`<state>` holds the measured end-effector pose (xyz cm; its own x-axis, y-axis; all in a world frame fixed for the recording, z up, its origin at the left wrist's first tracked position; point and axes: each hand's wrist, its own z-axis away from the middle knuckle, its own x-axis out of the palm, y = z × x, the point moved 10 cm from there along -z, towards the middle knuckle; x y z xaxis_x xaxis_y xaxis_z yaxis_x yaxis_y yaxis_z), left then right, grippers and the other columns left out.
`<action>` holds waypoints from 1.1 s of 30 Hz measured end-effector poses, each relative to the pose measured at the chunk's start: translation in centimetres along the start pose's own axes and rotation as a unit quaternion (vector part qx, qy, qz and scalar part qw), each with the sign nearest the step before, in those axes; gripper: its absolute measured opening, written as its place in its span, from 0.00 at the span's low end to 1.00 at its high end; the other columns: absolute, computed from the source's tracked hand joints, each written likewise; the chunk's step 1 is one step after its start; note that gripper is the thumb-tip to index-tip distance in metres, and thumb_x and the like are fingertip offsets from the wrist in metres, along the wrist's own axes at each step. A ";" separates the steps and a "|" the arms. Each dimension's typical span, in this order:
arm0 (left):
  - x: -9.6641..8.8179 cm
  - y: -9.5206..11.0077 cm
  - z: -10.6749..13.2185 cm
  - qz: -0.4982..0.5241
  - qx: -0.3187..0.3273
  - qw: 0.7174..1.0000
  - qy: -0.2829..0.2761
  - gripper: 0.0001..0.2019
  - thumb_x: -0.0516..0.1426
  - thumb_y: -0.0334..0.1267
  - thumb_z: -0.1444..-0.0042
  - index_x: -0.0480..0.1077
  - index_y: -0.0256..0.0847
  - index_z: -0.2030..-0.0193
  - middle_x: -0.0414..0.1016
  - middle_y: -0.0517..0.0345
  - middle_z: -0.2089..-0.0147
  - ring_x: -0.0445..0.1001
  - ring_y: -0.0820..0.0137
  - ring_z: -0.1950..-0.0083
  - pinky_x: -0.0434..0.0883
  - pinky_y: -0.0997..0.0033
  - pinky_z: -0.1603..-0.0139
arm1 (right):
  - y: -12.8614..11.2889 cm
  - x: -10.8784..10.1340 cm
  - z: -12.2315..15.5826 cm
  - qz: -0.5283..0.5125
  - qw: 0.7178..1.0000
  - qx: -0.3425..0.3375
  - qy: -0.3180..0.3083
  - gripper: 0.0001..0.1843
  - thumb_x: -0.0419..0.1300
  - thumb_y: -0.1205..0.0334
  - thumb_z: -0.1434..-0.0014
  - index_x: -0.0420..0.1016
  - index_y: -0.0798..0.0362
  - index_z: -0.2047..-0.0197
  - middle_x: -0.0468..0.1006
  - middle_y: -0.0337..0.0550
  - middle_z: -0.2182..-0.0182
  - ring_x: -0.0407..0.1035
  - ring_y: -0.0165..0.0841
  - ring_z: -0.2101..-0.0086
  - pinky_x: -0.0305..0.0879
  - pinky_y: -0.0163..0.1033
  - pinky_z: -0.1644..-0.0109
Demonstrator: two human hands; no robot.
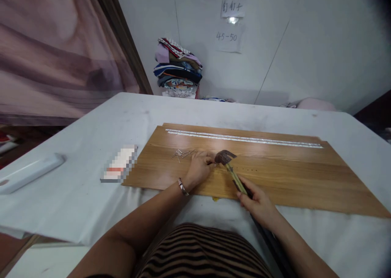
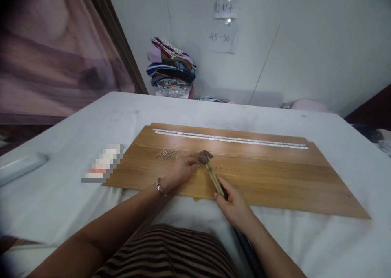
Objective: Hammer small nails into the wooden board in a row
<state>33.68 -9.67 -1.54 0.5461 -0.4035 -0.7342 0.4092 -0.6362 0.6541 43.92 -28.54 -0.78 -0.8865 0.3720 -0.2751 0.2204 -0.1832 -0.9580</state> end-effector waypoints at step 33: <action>-0.2 1.0 0.3 -0.033 0.014 0.999 -0.011 0.08 0.63 0.29 0.40 0.82 0.43 0.68 0.81 0.55 0.60 0.76 0.63 0.53 0.68 0.59 0.42 | -0.1 -0.5 0.2 -0.008 1.000 -0.001 0.014 0.29 0.63 0.56 0.43 0.80 0.52 0.38 0.85 0.45 0.61 0.79 0.44 0.54 0.78 0.47 0.50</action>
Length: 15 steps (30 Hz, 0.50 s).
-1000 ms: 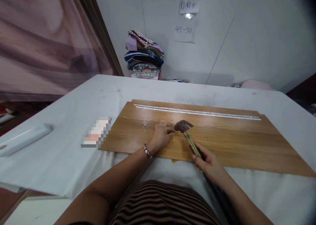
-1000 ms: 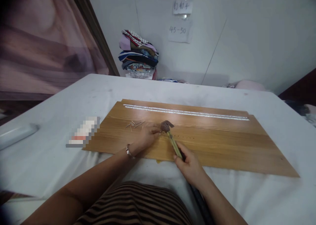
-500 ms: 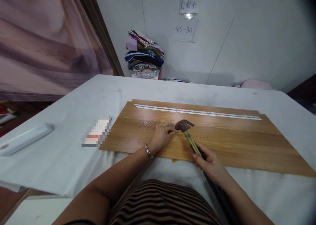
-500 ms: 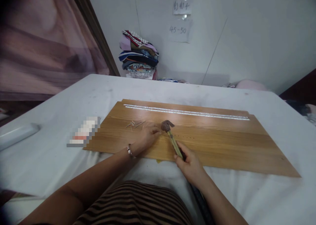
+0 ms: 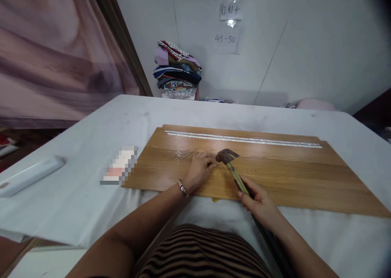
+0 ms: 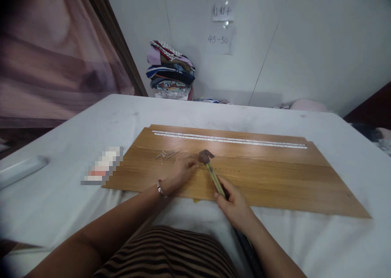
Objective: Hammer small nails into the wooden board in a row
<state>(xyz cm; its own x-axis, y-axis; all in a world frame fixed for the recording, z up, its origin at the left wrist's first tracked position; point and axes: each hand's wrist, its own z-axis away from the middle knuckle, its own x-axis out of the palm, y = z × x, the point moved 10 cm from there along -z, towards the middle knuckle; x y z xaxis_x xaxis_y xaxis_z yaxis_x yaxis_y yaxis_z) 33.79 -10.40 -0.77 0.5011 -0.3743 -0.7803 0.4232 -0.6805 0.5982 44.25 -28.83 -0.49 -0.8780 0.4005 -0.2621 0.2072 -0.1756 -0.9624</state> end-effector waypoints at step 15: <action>0.2 0.1 0.1 -0.009 0.008 1.000 0.003 0.08 0.61 0.29 0.39 0.79 0.41 0.69 0.80 0.54 0.60 0.75 0.63 0.54 0.69 0.60 0.46 | -0.3 0.2 0.0 0.011 1.000 -0.018 -0.001 0.27 0.62 0.57 0.42 0.81 0.51 0.39 0.82 0.42 0.69 0.79 0.43 0.55 0.78 0.47 0.50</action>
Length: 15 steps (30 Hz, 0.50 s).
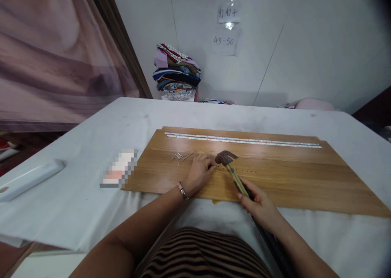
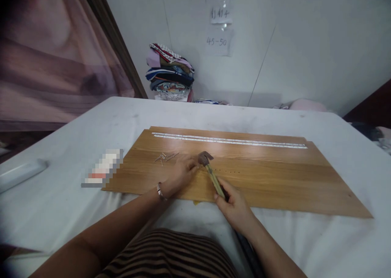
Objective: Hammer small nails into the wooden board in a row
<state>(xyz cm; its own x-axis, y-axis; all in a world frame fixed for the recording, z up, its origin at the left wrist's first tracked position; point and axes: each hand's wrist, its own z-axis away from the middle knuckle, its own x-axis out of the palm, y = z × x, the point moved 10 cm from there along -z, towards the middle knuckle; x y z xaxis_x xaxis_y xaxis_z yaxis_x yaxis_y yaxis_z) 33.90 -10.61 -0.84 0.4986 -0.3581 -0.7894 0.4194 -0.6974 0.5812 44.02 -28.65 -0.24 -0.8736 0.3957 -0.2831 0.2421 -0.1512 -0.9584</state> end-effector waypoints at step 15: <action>-0.5 0.3 0.3 0.011 0.002 1.000 0.001 0.07 0.62 0.29 0.39 0.79 0.41 0.68 0.81 0.54 0.59 0.76 0.63 0.55 0.69 0.60 0.47 | 0.1 0.2 0.1 -0.007 1.000 0.005 -0.009 0.28 0.62 0.57 0.42 0.80 0.50 0.38 0.84 0.43 0.63 0.79 0.43 0.53 0.78 0.48 0.48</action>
<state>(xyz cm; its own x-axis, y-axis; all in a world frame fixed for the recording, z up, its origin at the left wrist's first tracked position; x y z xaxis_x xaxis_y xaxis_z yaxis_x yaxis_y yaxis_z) 33.55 -10.78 -0.35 0.5086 -0.3728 -0.7761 0.4044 -0.6923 0.5976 43.84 -28.68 -0.43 -0.8845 0.3816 -0.2686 0.2254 -0.1547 -0.9619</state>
